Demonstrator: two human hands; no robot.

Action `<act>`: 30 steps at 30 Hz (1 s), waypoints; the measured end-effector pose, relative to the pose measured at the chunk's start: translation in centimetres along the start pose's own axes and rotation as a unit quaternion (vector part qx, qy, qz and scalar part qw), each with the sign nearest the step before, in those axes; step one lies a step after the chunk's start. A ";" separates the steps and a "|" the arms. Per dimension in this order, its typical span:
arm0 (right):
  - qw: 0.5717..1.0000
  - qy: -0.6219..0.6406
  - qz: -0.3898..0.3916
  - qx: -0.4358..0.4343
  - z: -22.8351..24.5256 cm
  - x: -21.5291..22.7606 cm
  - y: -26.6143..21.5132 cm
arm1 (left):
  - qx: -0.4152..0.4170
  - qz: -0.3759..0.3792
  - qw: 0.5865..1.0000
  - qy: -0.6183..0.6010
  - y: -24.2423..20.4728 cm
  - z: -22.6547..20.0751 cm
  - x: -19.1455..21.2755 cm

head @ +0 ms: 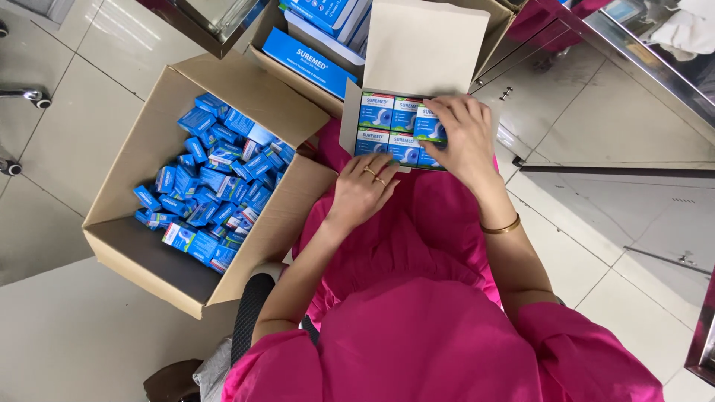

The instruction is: Packing small medical supply boxes into a larger cardboard box for storage or shipping.

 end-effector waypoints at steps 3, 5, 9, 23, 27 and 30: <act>1.000 -0.018 -0.007 -0.010 -0.5 -0.7 -0.5 | -0.005 0.023 1.000 -0.012 -0.5 0.1 -1.3; 0.999 -0.009 0.008 -0.047 -1.2 -1.5 -0.7 | -0.003 0.030 0.999 -0.012 -0.7 0.3 -1.9; 0.997 -0.031 -0.011 -0.064 -0.9 -0.9 -0.6 | 0.001 0.034 0.999 -0.014 -0.7 0.4 -1.8; 0.999 -0.011 0.022 -0.037 -0.5 -1.3 -0.8 | 0.004 -0.032 0.999 0.004 -1.3 0.4 1.4; 0.999 0.020 0.028 -0.028 0.2 -0.8 -1.2 | 0.062 -0.050 0.996 0.050 -3.0 4.3 6.2; 0.999 0.023 0.021 -0.020 0.5 -0.8 -1.5 | 0.216 -0.120 0.963 0.106 -7.8 10.8 8.5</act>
Point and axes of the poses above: each hand's wrist, its own y-axis towards the middle knuckle, its own x-axis out of the back of the hand, z = x × y, the point moved 5 cm from there along y, towards the middle knuckle, and after that the axes turned 8 degrees about z, right-handed, at the moved point
